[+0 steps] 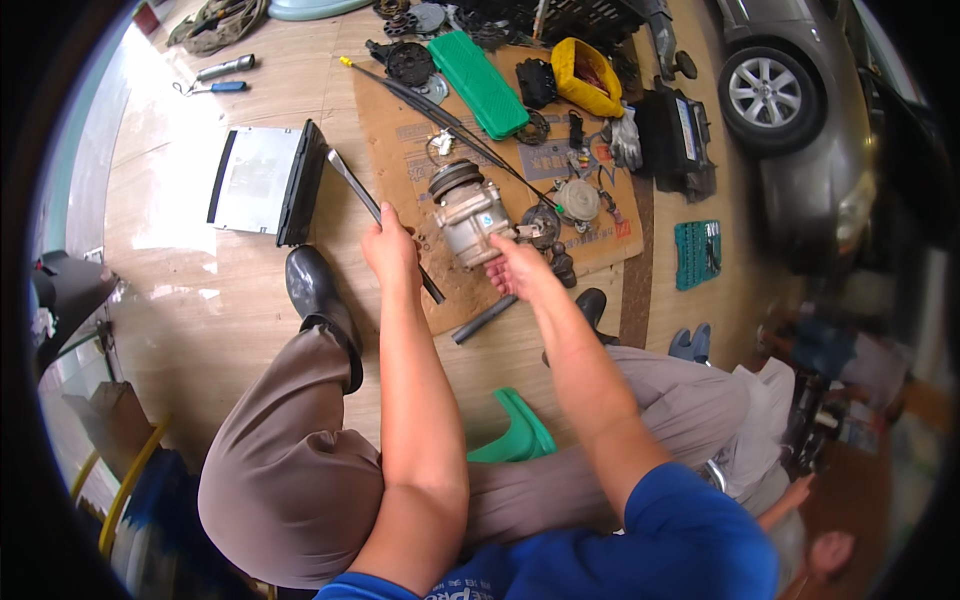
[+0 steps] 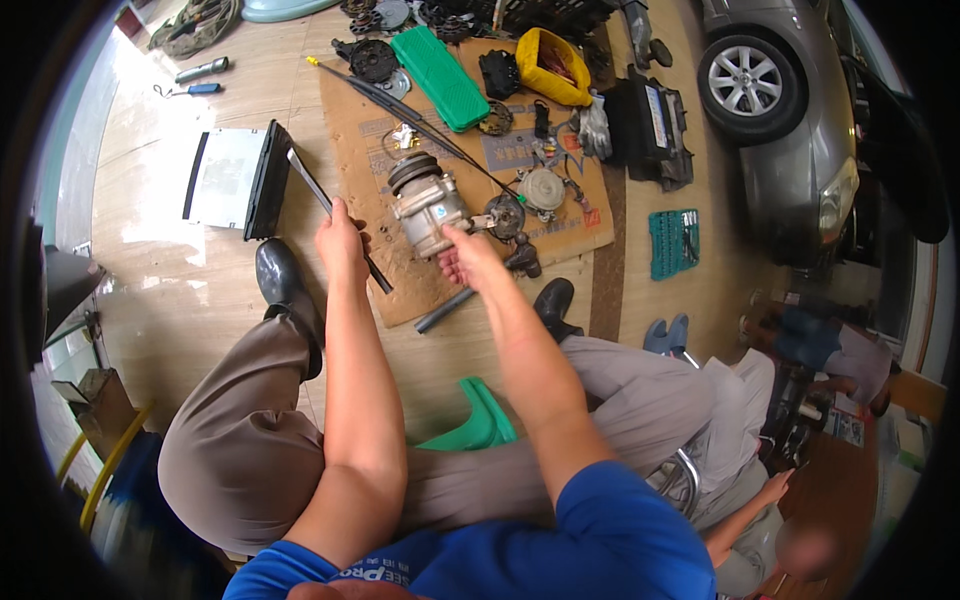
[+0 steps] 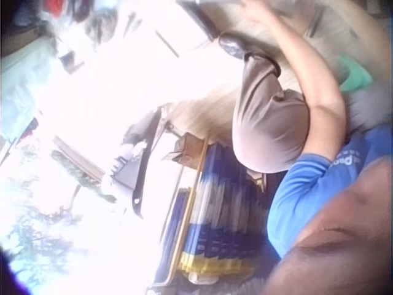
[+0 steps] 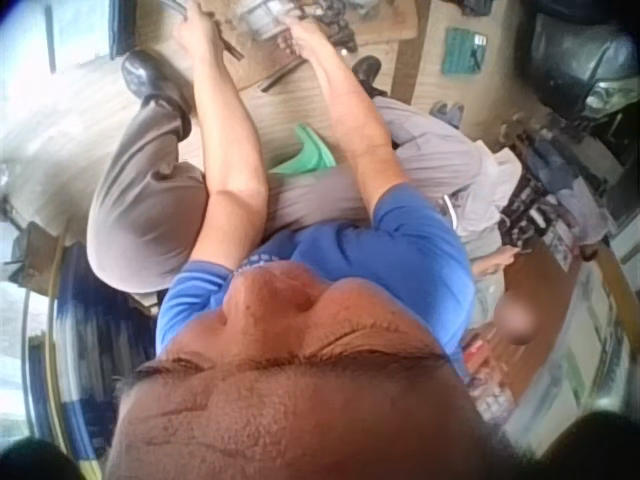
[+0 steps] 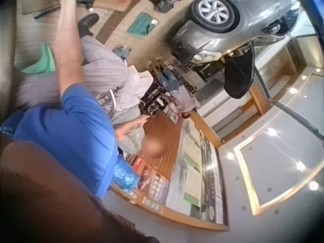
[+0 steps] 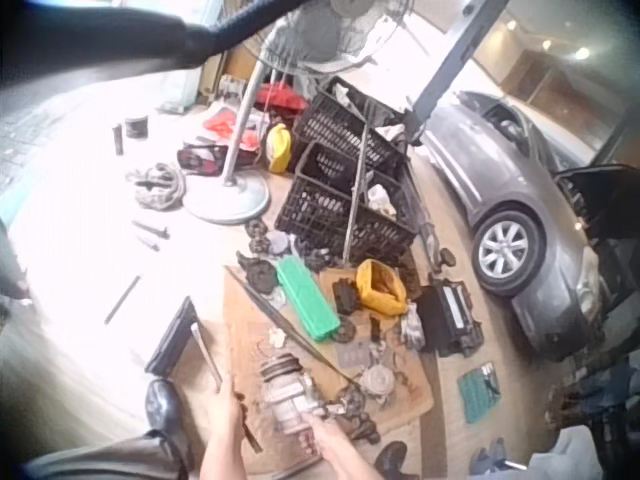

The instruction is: The person disassembles a car air conditioning compressor on a cardboard sheet using a hammer, screwdriver, and pry bar, hitting the metal casing to loosen it and prying the internal components apart.

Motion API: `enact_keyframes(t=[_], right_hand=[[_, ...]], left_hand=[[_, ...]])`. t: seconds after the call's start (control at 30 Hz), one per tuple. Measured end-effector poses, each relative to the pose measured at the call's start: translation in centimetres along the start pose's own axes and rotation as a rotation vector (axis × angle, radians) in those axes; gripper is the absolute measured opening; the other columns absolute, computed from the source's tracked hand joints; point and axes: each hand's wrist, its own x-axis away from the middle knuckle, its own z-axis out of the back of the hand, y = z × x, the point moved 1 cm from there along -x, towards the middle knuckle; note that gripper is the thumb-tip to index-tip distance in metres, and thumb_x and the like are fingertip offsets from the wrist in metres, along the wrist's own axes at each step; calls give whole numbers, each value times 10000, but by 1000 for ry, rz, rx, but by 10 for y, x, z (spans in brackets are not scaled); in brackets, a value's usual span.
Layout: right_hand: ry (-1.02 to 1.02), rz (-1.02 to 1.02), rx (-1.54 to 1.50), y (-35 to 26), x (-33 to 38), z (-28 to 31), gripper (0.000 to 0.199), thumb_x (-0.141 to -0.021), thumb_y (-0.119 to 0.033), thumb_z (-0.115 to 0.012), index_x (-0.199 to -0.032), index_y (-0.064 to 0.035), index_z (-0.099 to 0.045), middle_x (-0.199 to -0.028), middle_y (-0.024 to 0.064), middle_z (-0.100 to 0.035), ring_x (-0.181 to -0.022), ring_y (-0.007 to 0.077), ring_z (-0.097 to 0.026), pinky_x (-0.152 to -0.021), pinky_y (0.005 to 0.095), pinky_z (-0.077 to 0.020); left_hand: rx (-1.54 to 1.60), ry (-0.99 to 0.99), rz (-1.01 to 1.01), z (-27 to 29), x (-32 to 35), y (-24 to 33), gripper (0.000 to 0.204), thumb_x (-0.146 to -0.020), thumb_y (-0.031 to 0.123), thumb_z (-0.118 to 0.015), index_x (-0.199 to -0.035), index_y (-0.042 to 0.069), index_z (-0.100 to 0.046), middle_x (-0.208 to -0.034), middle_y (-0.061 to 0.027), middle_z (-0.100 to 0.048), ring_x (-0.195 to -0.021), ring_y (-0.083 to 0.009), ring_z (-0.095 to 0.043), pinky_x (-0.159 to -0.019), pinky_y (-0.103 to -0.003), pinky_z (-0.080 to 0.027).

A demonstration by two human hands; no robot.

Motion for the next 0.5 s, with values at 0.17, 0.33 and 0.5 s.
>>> enact_keyframes(t=[0.17,0.33,0.5], right_hand=[[-72,-72,-102,-5,-27,66,528,-921,-529,-512,-845,-9,-563,-672,73,-574,-556,178,-555,-496,299,-476],[-167,23,-133,7,-20,52,580,-904,-586,-518,-823,-14,-568,-689,83,-577,-578,197,-576,-512,304,-485],[629,30,-306,97,-54,75,543,-899,-515,-578,-763,11,-586,-607,80,-572,-404,218,-510,-373,375,-434]], left_hand=[[-81,-44,41,-35,17,-43,455,-963,429,-478,-809,6,-540,-639,-88,-542,-471,-175,-500,-415,-322,-388],[-206,-140,3,-63,37,-91,452,-959,417,-496,-774,8,-554,-612,-73,-549,-449,-175,-495,-407,-316,-388],[-162,-256,154,-87,82,-96,436,-951,380,-521,-711,17,-555,-579,-74,-539,-435,-179,-474,-409,-330,-368]])
